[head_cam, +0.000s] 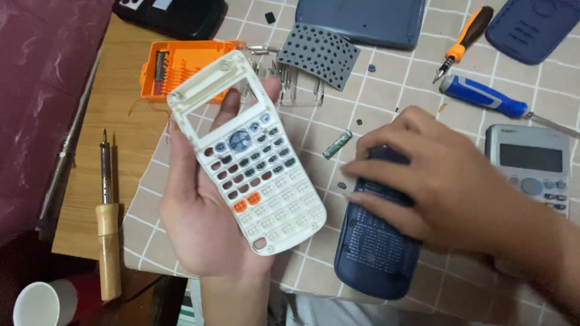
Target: The person is meticulously placing individual buttons into the front casing of a scientific calculator as part of an assembly or repair process.
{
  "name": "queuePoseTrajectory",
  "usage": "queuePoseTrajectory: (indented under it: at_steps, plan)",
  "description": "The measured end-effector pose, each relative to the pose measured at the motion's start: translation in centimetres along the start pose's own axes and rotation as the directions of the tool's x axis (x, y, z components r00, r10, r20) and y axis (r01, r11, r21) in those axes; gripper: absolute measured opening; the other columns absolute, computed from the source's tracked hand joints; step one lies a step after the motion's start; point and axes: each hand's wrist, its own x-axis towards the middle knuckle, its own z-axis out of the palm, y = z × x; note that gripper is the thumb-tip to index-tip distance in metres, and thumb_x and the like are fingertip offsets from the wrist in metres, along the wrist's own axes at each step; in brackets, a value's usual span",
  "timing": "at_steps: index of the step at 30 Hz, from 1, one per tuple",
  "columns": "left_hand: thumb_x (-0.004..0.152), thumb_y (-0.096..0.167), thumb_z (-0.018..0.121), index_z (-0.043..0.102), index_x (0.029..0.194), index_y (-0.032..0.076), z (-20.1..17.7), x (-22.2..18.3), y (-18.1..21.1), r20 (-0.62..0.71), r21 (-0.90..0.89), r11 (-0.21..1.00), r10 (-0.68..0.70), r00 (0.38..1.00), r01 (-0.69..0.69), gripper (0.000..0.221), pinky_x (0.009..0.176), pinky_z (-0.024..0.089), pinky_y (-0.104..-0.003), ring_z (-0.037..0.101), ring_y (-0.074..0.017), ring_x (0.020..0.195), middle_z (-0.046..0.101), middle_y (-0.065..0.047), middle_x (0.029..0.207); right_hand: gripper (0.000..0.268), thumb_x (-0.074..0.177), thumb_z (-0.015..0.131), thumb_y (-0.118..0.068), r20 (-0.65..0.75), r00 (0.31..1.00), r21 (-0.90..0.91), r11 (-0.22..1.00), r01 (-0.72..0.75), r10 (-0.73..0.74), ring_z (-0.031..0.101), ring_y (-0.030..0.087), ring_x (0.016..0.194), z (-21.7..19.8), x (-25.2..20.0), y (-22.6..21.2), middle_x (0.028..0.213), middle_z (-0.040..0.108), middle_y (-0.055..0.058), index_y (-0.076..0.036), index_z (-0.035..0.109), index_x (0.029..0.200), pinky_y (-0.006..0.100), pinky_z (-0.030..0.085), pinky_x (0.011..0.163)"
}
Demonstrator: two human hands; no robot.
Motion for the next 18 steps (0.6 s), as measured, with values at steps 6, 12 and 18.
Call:
queuePoseTrajectory:
  at_steps: [6, 12, 18]
  plan:
    - [0.113, 0.034, 0.020, 0.036, 0.151, -0.008, 0.1, -0.1, 0.2, -0.014, -0.056, 0.996, -0.065, 0.998, 0.064, 0.059, 0.093, 0.058, -0.039, 0.068, -0.0298, 0.110, 0.050, -0.039, 0.146, 0.022, 0.078, 0.080, -0.027, -0.037, 0.999, 0.049, 0.998, 0.031, -0.029, 0.055, 0.024, 0.095, -0.6, -0.1, -0.8, 0.107, 0.070, 0.002, -0.014, 0.079, 0.096, 0.034, 0.049, 0.082]
    - [0.113, 0.035, 0.021, 0.029, 0.156, -0.010, -0.1, -0.2, 0.1, 0.035, -0.064, 0.994, -0.083, 0.996, 0.085, 0.063, 0.100, 0.054, -0.039, 0.064, -0.0291, 0.118, 0.048, -0.036, 0.147, 0.019, 0.073, 0.085, -0.035, 0.124, 0.992, -0.024, 0.999, -0.021, 0.024, 0.059, 0.020, 0.091, -1.2, -0.3, 0.1, 0.099, 0.071, -0.002, -0.020, 0.078, 0.082, 0.034, 0.052, 0.081]
    - [0.112, 0.035, 0.018, 0.028, 0.156, -0.008, 0.1, -0.1, 0.1, 0.027, -0.058, 0.995, -0.082, 0.996, 0.083, 0.063, 0.094, 0.056, -0.036, 0.067, -0.0255, 0.110, 0.051, -0.035, 0.144, 0.022, 0.077, 0.080, -0.034, 0.228, 0.967, -0.014, 0.994, -0.111, 0.111, 0.065, 0.019, 0.088, -1.1, -0.9, 0.5, 0.096, 0.075, -0.002, -0.022, 0.076, 0.095, 0.034, 0.056, 0.078]
